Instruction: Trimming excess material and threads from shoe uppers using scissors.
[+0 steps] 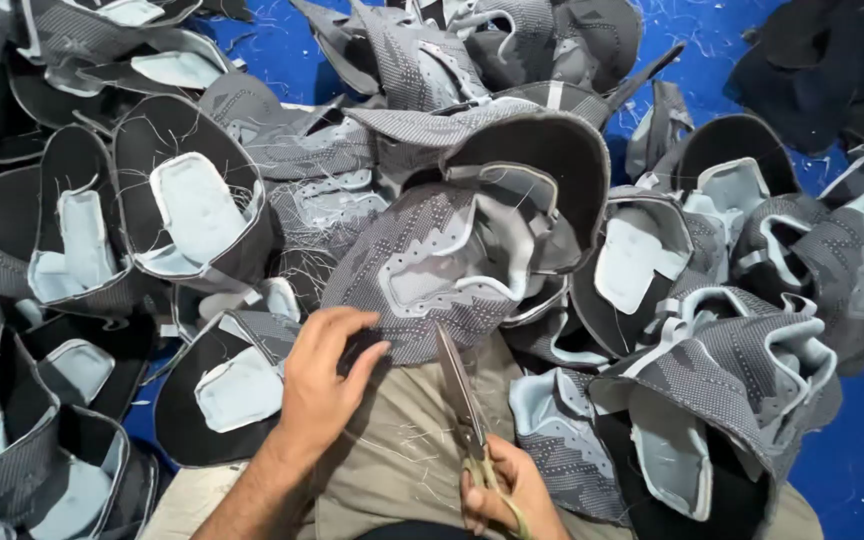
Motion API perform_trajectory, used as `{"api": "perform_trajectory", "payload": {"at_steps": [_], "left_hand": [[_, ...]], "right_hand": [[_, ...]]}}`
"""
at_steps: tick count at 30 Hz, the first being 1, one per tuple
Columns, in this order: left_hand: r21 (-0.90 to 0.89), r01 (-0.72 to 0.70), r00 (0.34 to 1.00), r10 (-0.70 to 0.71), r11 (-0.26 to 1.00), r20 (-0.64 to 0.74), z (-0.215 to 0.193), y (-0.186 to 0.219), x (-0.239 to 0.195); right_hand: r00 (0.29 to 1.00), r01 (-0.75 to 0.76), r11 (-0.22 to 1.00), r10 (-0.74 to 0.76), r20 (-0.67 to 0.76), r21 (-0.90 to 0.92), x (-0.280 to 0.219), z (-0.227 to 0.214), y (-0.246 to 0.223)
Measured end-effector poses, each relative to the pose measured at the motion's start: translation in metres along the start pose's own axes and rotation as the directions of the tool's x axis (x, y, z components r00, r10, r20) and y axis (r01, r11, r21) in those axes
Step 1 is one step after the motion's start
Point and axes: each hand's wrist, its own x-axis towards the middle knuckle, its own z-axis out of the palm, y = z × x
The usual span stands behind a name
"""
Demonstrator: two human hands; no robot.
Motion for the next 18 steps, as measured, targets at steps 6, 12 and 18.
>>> {"api": "perform_trajectory", "payload": {"at_steps": [6, 12, 18], "left_hand": [[0.084, -0.162, 0.985, 0.156, 0.983, 0.071, 0.017, 0.010, 0.022], [0.302, -0.123, 0.984, 0.157, 0.945, -0.090, 0.027, 0.014, 0.063], [0.151, 0.104, 0.995, -0.102, 0.983, -0.019, 0.027, -0.006, 0.061]], "right_hand": [[0.987, 0.123, 0.984, -0.135, 0.088, 0.132, 0.001, -0.017, 0.022], [0.957, 0.202, 0.967, -0.228, 0.178, 0.154, -0.004, -0.006, 0.007], [0.914, 0.349, 0.937, -0.343, 0.215, 0.012, 0.012, 0.022, -0.066]]}}
